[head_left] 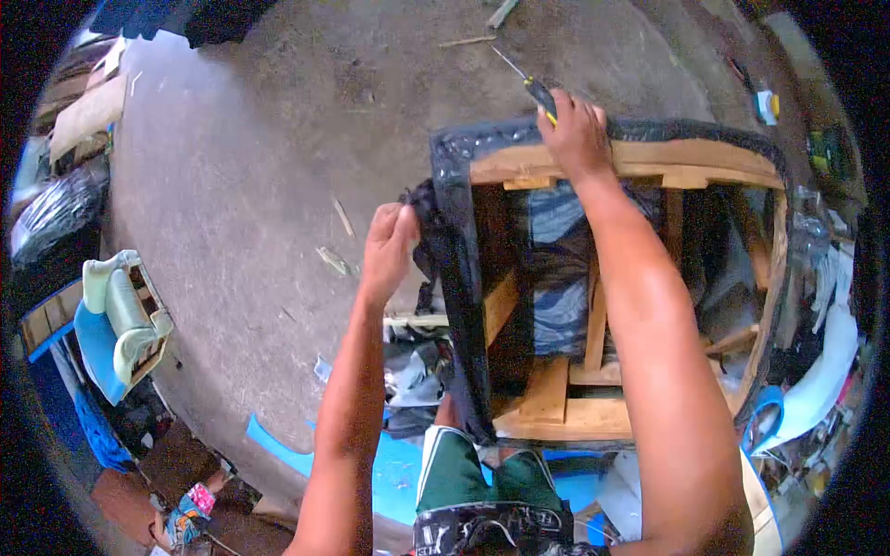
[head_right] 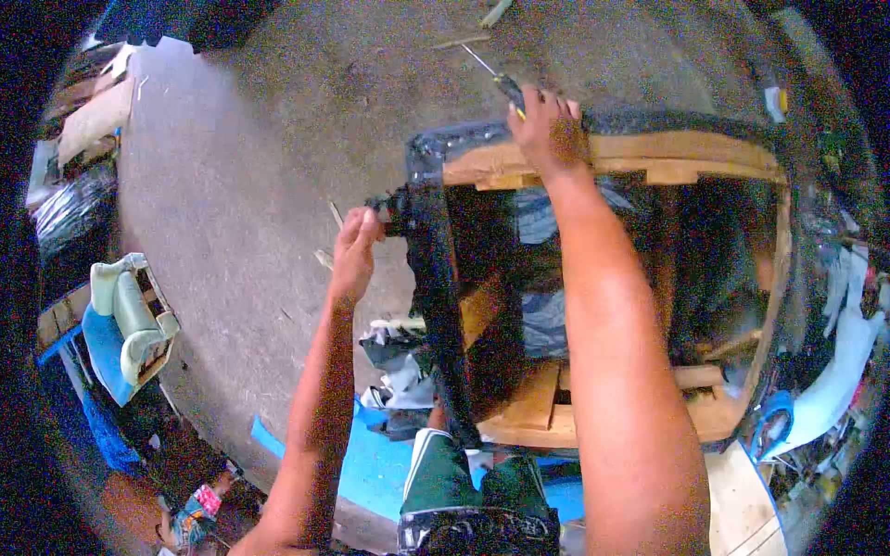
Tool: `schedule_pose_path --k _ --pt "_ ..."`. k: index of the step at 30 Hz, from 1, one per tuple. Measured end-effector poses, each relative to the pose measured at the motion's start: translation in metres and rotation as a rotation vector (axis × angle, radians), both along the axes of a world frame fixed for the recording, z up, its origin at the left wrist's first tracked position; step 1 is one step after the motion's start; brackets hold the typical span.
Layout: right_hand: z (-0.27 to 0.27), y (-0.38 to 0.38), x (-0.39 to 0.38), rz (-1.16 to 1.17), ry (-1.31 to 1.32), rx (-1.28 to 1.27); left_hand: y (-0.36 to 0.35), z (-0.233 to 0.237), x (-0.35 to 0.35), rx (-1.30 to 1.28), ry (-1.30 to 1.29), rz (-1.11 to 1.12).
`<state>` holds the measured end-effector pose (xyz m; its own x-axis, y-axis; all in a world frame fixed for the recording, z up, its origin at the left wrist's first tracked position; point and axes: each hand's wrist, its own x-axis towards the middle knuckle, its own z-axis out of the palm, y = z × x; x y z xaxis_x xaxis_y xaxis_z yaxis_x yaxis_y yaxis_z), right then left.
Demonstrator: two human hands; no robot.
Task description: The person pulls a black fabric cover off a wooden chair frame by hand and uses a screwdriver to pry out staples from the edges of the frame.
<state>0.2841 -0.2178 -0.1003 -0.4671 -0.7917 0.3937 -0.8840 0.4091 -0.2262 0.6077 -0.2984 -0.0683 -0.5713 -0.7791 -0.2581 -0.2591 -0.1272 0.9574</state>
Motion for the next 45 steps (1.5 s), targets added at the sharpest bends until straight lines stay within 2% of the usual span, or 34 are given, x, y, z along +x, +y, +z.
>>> schedule_pose_path --k 1,3,4,5,7,8,10,12,14,15,17,18,20,22,23,25,26,28,32,34,36,38,39,40,41,42,43,44,45 --pt "-0.001 0.003 0.002 -0.002 -0.005 0.000 0.001 -0.005 0.008 0.000 -0.005 -0.002" --pt "0.003 0.002 0.000 0.016 0.024 0.005 0.005 0.007 -0.002 0.417 0.232 0.186" --pt "0.002 0.002 0.001 0.011 0.028 0.012 0.019 0.007 -0.021 0.606 0.479 0.403" --pt "0.002 -0.001 0.000 0.022 0.025 0.023 0.016 -0.002 -0.016 0.615 0.478 0.416" --pt "-0.001 0.000 -0.004 0.007 0.081 0.044 0.023 -0.029 0.002 0.858 0.779 0.266" --pt "-0.001 -0.001 -0.006 0.021 0.085 0.031 0.045 -0.035 0.009 0.770 0.507 0.460" --pt "0.001 -0.003 -0.005 0.017 0.049 0.048 0.098 -0.032 0.039 0.660 0.173 0.481" --pt "0.004 -0.005 -0.006 -0.003 0.021 0.050 0.152 -0.032 0.080 0.675 -0.075 0.782" --pt "0.002 -0.002 -0.007 0.012 0.027 0.042 0.174 -0.015 0.139 0.984 0.042 0.897" --pt "0.001 -0.001 -0.010 0.006 0.023 0.048 0.204 -0.081 0.230 1.152 0.789 0.480" --pt "-0.002 -0.002 -0.009 0.021 0.066 0.054 0.169 -0.039 0.189 0.862 -0.061 0.619" --pt "-0.004 -0.003 -0.009 0.024 0.053 0.012 0.154 -0.040 0.173 0.445 -0.436 0.360" --pt "-0.004 -0.002 -0.008 0.034 0.049 0.012 0.123 -0.041 0.126 0.012 -0.555 0.224" --pt "-0.008 -0.001 -0.013 0.050 0.051 0.022 0.099 -0.005 0.060 -0.057 -0.413 0.010" --pt "-0.011 -0.002 -0.017 0.045 0.082 0.029 0.103 -0.029 0.048 -0.106 -0.382 -0.054" --pt "-0.011 -0.004 -0.015 0.055 0.116 0.039 0.121 -0.033 0.031 -0.027 -0.426 -0.124" --pt "-0.007 -0.005 -0.014 0.029 0.107 0.053 0.127 -0.036 0.036 -0.024 -0.420 -0.114" --pt "-0.007 -0.002 -0.012 -0.005 0.101 0.073 0.147 -0.038 0.057 -0.018 -0.785 -0.226" --pt "-0.020 0.001 -0.027 0.053 0.072 -0.026 0.155 -0.036 0.066 -0.136 -0.785 -0.243" --pt "-0.005 0.000 -0.018 0.098 0.072 -0.079 0.146 -0.038 0.072 -0.132 -0.744 -0.262" --pt "0.025 0.027 0.033 -0.125 -0.449 -0.165 0.137 -0.039 0.073 -0.102 -0.734 -0.299" --pt "0.047 0.078 0.095 -0.026 -0.492 -0.243 0.132 -0.038 0.071 -0.071 -0.738 -0.313" --pt "0.051 0.116 0.125 -0.116 -0.566 -0.063 0.132 -0.039 0.071 -0.083 -0.715 -0.305" --pt "0.093 0.144 0.175 -0.149 -0.659 0.086 0.139 -0.037 0.072 -0.070 -0.704 -0.315" --pt "0.092 0.184 0.204 -0.200 -0.826 0.271 0.140 -0.034 0.072 -0.068 -0.701 -0.322" --pt "0.055 0.228 0.238 -0.058 -0.646 0.002 0.135 -0.031 0.070 -0.083 -0.697 -0.315" --pt "0.059 0.250 0.262 -0.031 -0.887 0.078 0.138 -0.042 0.070 -0.110 -0.726 -0.337" --pt "0.065 0.251 0.279 -0.099 -0.959 0.164 0.140 -0.047 0.070 -0.126 -0.713 -0.319" --pt "0.063 0.239 0.285 0.005 -0.773 0.104 0.144 -0.046 0.072 -0.135 -0.704 -0.312"
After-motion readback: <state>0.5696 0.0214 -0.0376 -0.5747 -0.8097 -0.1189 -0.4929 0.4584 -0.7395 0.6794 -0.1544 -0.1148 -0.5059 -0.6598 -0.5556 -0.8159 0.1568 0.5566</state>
